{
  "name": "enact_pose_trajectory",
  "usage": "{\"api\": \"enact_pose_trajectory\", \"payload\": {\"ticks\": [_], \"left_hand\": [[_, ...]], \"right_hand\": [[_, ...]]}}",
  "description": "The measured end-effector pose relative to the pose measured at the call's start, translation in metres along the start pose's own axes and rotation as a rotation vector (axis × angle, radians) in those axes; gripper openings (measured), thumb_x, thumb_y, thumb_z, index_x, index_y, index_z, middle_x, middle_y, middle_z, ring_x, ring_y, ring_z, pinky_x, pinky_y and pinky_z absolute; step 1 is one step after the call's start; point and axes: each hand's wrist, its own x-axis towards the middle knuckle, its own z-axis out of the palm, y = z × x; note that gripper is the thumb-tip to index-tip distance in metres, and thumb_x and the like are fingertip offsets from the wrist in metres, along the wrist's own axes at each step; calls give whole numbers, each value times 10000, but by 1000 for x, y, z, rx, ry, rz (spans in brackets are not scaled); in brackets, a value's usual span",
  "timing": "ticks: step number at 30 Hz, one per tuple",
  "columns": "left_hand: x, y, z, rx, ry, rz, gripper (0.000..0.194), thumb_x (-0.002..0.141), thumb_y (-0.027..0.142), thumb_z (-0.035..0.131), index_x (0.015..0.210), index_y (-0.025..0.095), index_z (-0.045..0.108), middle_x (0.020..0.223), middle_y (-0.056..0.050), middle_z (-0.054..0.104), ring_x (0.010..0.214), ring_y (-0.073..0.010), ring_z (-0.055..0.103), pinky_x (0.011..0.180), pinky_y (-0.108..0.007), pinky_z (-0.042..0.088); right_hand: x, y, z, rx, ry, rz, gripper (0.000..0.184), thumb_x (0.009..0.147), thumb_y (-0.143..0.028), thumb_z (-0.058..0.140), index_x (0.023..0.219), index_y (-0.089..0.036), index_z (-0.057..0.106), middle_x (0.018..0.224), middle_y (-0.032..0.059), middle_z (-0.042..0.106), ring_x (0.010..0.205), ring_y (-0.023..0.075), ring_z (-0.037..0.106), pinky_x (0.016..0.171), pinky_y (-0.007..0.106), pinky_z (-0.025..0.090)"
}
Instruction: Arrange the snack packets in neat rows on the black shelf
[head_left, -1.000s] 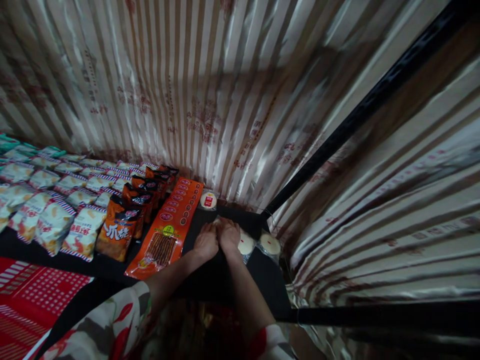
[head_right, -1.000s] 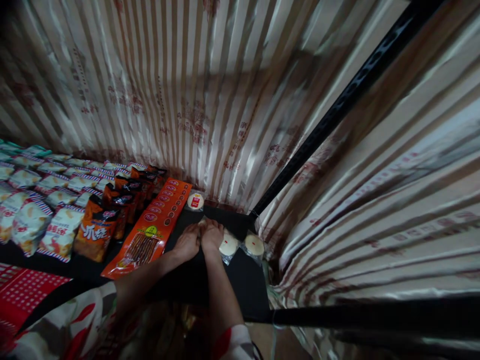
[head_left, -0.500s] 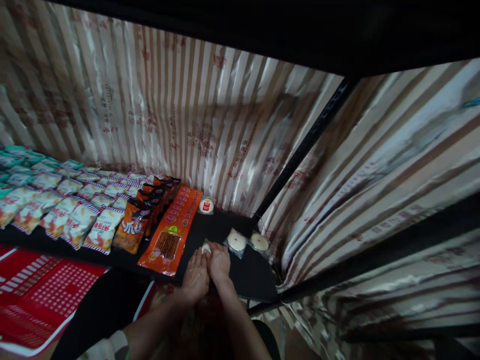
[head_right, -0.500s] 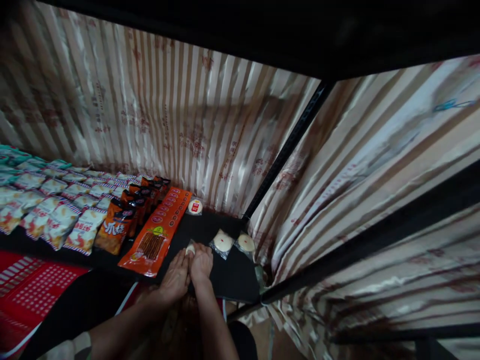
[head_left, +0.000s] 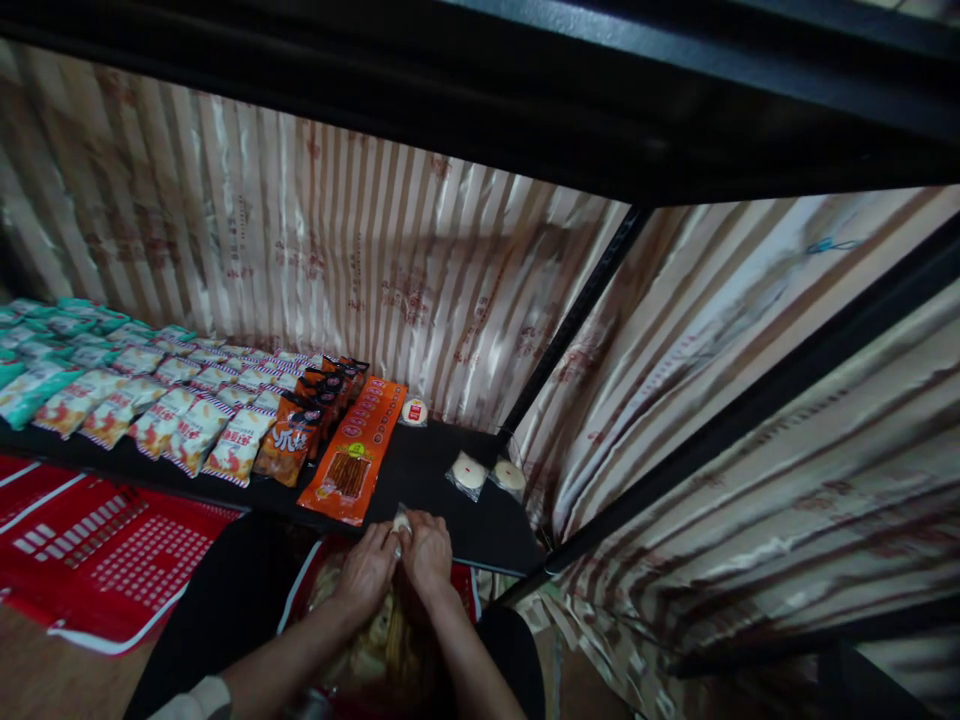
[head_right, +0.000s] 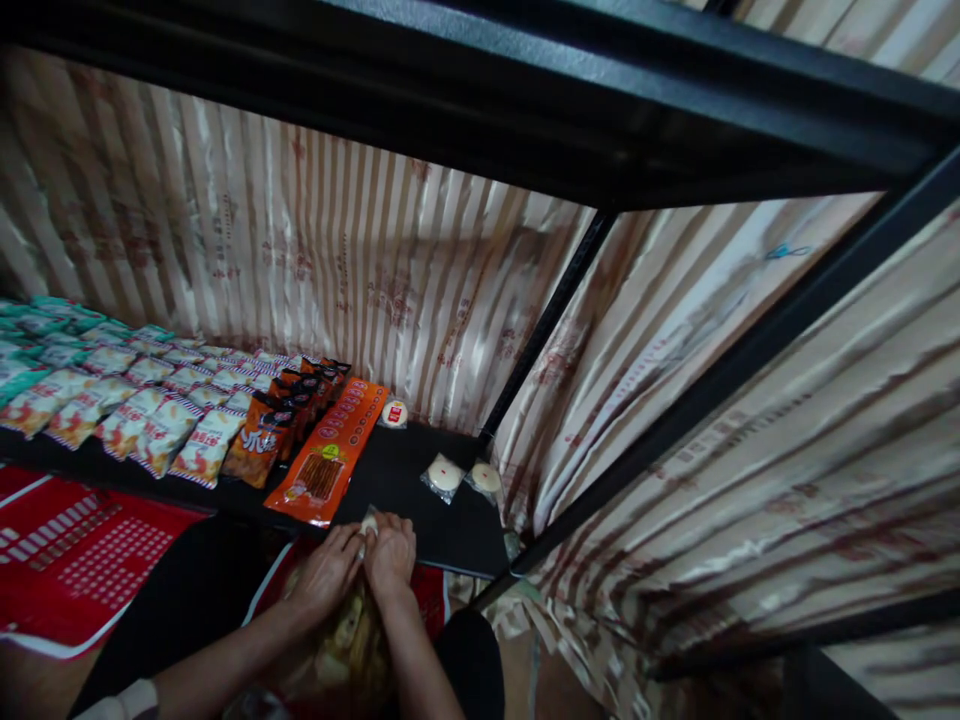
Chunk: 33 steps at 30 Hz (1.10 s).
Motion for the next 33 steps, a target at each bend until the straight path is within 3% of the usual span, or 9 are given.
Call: {"api": "enact_pose_trajectory", "payload": {"ticks": [8,12,17,24,29,33], "left_hand": [[-22,3,-18,-253,64,67,265,847,116,417,1032,190,591,1138,-73,600,1095,-196,527,967,-345,441],[-18,2,-27,-387,122,98,229,864,144,408,996,197,587,1068,-60,614,1041,-182,548,946,-337,440],[-13,4,-35,-464,172,8,214,874,194,373,845,181,585,900,-63,612,873,-178,578,825,-311,461],[-8,-3,-41,-537,199,-160,151,828,203,449,785,175,591,794,-31,612,795,-161,577,763,-276,440],[7,-3,-40,-645,167,-262,107,802,209,508,780,163,602,761,-15,614,756,-146,576,741,-258,441],[21,3,-33,-699,89,-296,153,804,162,487,917,147,590,803,-17,621,722,-124,588,668,-224,458]], "right_hand": [[-19,0,-16,100,-98,-76,329,894,-244,372,1015,-196,673,1043,82,684,995,198,602,907,280,357],[-21,4,-20,315,-86,-65,449,930,-399,288,890,-185,681,936,76,695,871,180,625,779,248,403],[-26,2,-22,716,-140,-87,564,850,-611,339,695,-165,646,659,4,629,647,147,550,612,239,383],[-36,1,-22,1171,-185,-25,408,690,-512,642,926,-180,624,794,8,667,719,151,606,675,256,462],[-41,3,-20,1342,-114,46,378,627,-490,679,830,-179,609,710,2,667,614,140,602,592,245,470],[-42,10,-15,1387,21,167,415,637,-517,668,859,-171,612,689,7,671,582,143,595,549,240,455]]}}
